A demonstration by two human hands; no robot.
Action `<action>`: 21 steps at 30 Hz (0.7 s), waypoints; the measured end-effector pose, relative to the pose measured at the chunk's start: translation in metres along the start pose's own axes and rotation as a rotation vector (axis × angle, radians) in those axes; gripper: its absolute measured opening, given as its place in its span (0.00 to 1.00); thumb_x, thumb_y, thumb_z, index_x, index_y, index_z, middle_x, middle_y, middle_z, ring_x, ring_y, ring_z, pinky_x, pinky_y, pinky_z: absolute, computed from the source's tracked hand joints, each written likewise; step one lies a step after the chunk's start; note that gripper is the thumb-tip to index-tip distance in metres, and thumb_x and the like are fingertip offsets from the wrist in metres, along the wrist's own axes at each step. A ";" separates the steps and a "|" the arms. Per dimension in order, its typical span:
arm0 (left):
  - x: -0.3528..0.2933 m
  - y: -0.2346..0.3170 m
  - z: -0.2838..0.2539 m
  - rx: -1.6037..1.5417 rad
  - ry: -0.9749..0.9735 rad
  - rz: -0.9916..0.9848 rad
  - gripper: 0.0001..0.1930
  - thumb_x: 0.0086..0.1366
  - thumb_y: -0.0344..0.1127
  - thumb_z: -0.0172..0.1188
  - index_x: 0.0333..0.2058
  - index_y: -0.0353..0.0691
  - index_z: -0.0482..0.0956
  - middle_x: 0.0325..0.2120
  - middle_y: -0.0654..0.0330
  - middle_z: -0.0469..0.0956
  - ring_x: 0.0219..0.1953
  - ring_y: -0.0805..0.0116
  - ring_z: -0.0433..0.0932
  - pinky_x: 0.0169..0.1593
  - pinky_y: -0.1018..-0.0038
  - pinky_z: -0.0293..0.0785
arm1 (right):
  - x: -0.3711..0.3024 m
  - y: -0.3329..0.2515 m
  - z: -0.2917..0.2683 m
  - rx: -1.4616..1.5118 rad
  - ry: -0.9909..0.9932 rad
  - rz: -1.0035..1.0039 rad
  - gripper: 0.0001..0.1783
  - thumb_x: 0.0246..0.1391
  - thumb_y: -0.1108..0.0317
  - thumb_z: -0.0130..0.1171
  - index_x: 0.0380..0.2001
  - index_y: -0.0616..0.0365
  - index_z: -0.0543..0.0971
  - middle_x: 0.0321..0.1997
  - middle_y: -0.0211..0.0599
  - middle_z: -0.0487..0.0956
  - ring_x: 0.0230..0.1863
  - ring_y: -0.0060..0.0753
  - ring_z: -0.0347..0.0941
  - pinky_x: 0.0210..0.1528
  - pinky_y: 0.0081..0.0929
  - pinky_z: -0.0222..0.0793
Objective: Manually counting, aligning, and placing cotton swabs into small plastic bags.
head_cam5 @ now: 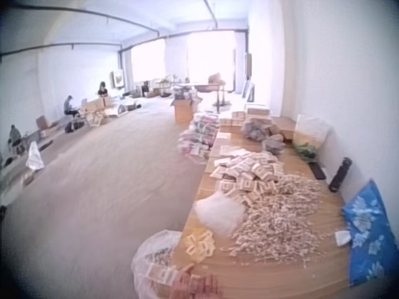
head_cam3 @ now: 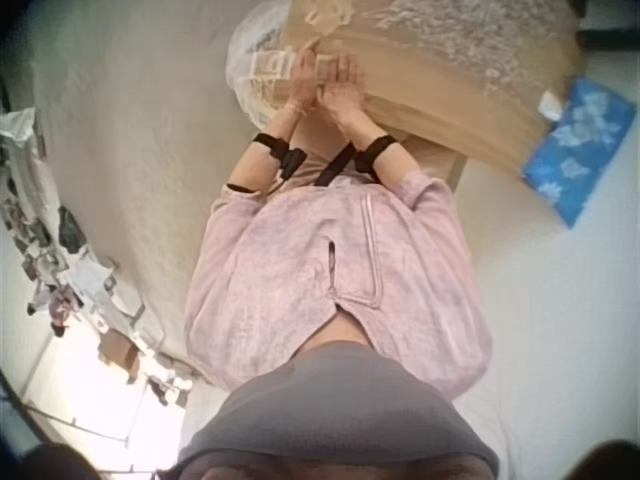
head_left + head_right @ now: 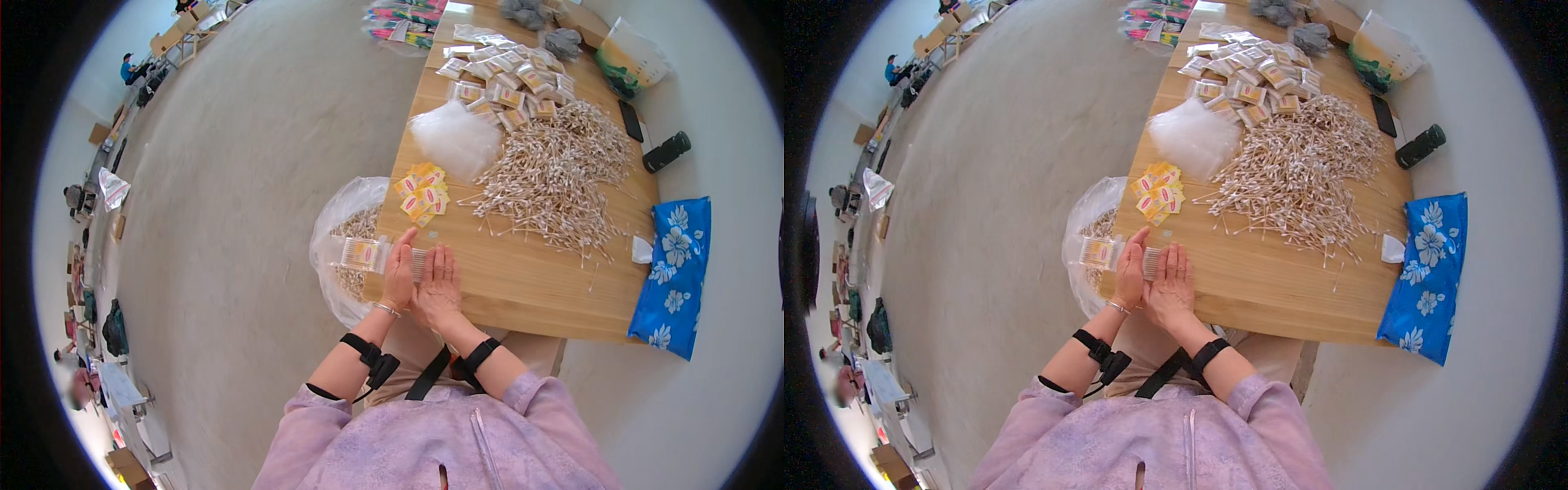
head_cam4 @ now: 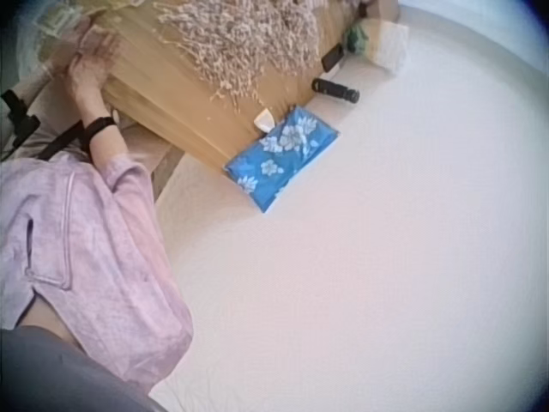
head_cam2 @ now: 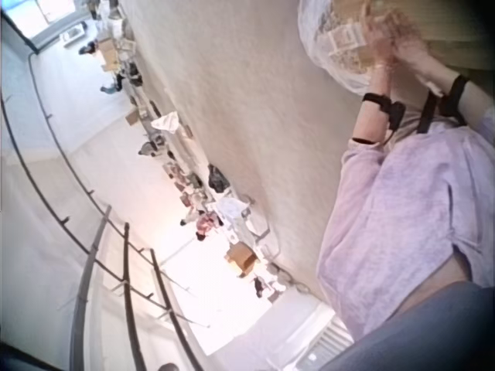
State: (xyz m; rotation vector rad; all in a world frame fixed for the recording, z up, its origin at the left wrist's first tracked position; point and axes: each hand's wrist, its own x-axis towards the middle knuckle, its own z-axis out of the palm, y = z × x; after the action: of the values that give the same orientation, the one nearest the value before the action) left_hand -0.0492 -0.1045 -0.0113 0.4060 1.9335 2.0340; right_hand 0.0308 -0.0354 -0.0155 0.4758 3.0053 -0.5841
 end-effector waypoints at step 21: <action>0.022 0.015 -0.089 0.932 0.129 0.334 0.22 0.66 0.33 0.48 0.58 0.34 0.64 0.57 0.45 0.66 0.62 0.47 0.60 0.65 0.64 0.55 | 0.002 -0.016 0.001 0.005 0.035 -0.079 0.49 0.55 0.47 0.48 0.65 0.72 0.41 0.72 0.59 0.37 0.73 0.55 0.27 0.72 0.45 0.23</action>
State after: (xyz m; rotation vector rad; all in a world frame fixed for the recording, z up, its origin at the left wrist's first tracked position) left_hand -0.1059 -0.1773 -0.0006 0.8523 2.9744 1.1776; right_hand 0.0237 -0.0491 -0.0111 0.3721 3.0688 -0.5941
